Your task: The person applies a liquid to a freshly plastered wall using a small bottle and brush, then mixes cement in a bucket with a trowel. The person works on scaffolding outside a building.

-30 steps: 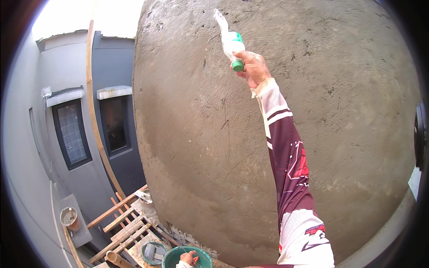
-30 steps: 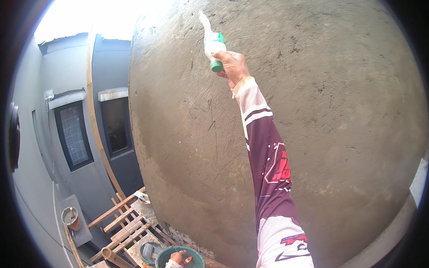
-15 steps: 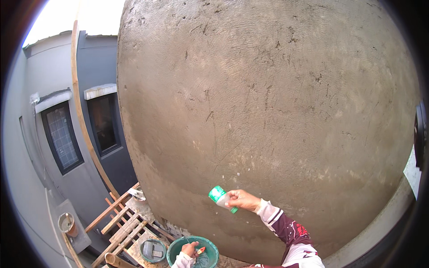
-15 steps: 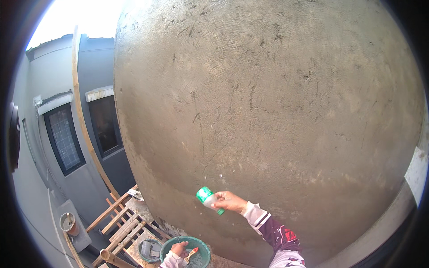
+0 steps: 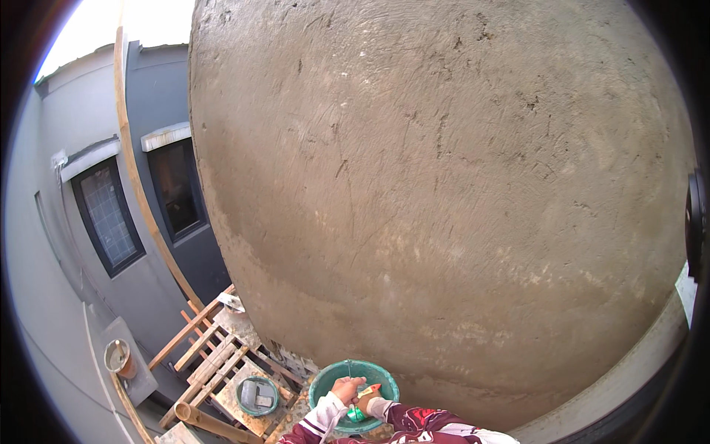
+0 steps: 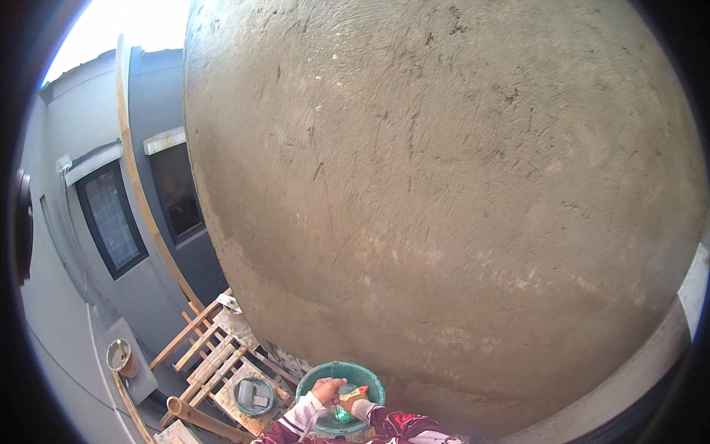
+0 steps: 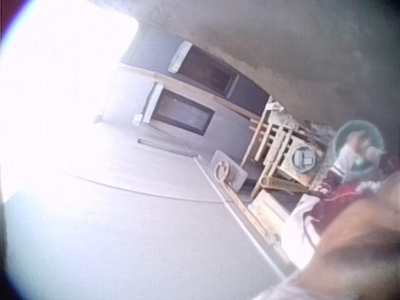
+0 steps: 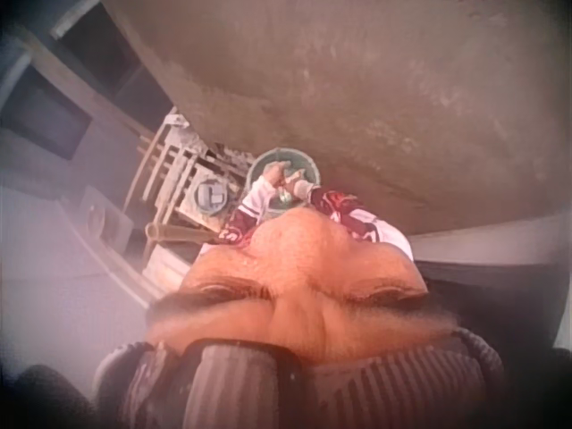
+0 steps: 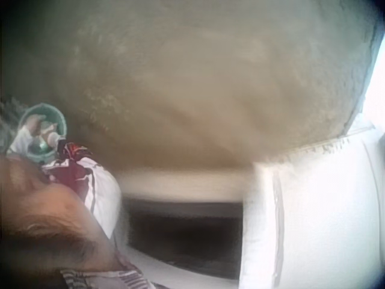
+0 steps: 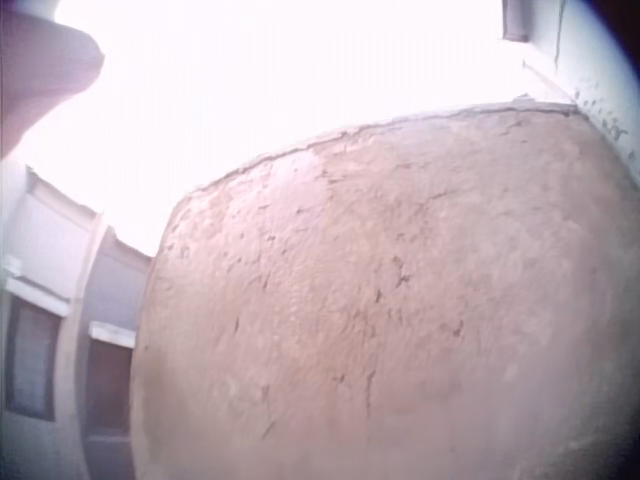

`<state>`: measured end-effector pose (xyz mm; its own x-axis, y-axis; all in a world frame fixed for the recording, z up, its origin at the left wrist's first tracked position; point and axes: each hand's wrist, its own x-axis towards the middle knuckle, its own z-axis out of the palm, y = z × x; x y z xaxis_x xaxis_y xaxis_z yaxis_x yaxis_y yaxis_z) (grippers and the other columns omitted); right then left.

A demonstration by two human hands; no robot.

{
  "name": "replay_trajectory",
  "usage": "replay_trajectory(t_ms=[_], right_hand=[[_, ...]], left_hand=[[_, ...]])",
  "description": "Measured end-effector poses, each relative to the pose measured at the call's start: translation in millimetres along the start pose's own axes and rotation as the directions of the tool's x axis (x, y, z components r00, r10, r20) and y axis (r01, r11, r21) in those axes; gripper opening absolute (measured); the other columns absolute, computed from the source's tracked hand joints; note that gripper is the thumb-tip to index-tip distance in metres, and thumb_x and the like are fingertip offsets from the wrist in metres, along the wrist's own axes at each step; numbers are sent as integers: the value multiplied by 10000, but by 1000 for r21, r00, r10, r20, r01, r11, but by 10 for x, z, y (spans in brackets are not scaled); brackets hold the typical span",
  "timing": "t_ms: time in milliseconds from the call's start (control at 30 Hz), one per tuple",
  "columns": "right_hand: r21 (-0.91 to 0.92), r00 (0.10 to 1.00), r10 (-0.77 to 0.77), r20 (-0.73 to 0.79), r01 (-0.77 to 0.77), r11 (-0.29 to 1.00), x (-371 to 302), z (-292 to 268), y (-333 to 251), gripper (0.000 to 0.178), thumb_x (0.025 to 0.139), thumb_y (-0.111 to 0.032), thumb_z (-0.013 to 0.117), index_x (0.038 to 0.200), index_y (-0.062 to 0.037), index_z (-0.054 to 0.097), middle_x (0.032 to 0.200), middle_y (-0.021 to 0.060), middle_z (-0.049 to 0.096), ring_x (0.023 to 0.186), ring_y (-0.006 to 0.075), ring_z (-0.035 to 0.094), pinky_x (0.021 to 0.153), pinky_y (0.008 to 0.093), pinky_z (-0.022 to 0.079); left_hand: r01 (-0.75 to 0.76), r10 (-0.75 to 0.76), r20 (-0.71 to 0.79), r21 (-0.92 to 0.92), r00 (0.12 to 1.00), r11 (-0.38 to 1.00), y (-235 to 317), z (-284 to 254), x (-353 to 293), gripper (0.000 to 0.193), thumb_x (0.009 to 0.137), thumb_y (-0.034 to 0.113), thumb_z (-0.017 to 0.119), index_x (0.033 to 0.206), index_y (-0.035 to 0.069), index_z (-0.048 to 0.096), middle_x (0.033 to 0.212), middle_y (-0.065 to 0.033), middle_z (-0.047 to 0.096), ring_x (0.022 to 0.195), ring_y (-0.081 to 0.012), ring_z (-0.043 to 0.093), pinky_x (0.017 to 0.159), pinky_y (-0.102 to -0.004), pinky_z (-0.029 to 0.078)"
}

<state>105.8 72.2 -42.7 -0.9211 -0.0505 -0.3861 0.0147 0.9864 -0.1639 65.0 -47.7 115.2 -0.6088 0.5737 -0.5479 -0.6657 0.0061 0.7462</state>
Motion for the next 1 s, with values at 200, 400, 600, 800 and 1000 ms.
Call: replay_trajectory(t_ms=[200, 400, 600, 800, 1000], right_hand=[[332, 999, -52, 5, 47, 942, -47, 373, 173, 433, 749, -298, 560, 1139, -111, 567, 1120, 109, 607, 1032, 319, 577, 891, 392, 431], [393, 922, -339, -185, 386, 835, 333, 1042, 471, 509, 717, -248, 602, 1197, -103, 514, 1149, 127, 583, 1031, 325, 572, 895, 384, 430], [551, 985, -109, -133, 165, 818, 84, 391, 111, 682, 647, -207, 748, 1198, -93, 362, 1067, 176, 584, 1012, 329, 584, 842, 398, 469], [620, 995, -4, -99, 65, 782, -330, -739, 218, 745, 644, -300, 767, 1248, -50, 412, 1056, 157, 589, 965, 271, 590, 830, 357, 462], [537, 753, -162, -638, 585, 607, -850, -4780, -423, 640, 736, -219, 699, 1234, 82, 433, 1061, 195, 604, 941, 230, 609, 795, 323, 491]], left_hand=[[23, -25, 11, 142, 1000, 990, -131, 59, 105, 202, 821, 144, 625, 740, 85, 450, 554, 30, 350, 417, -85, 320, 396, -271, 287], [37, -42, 18, 189, 999, 981, -296, 3, 244, 170, 835, 158, 607, 788, 39, 495, 558, 20, 364, 422, -95, 332, 399, -276, 288], [70, -69, 24, -64, 997, 995, -260, -332, 103, 167, 826, 129, 607, 763, 19, 499, 554, 4, 370, 416, -105, 347, 398, -294, 293], [90, -100, -208, -59, 973, 994, -225, -401, 24, 173, 815, 147, 592, 801, -10, 519, 547, -15, 338, 418, -143, 355, 391, -321, 301], [-5, -48, -337, -154, 940, 988, -318, -962, 23, 186, 810, 151, 598, 768, -7, 508, 538, -29, 360, 407, -154, 375, 375, -325, 317]])
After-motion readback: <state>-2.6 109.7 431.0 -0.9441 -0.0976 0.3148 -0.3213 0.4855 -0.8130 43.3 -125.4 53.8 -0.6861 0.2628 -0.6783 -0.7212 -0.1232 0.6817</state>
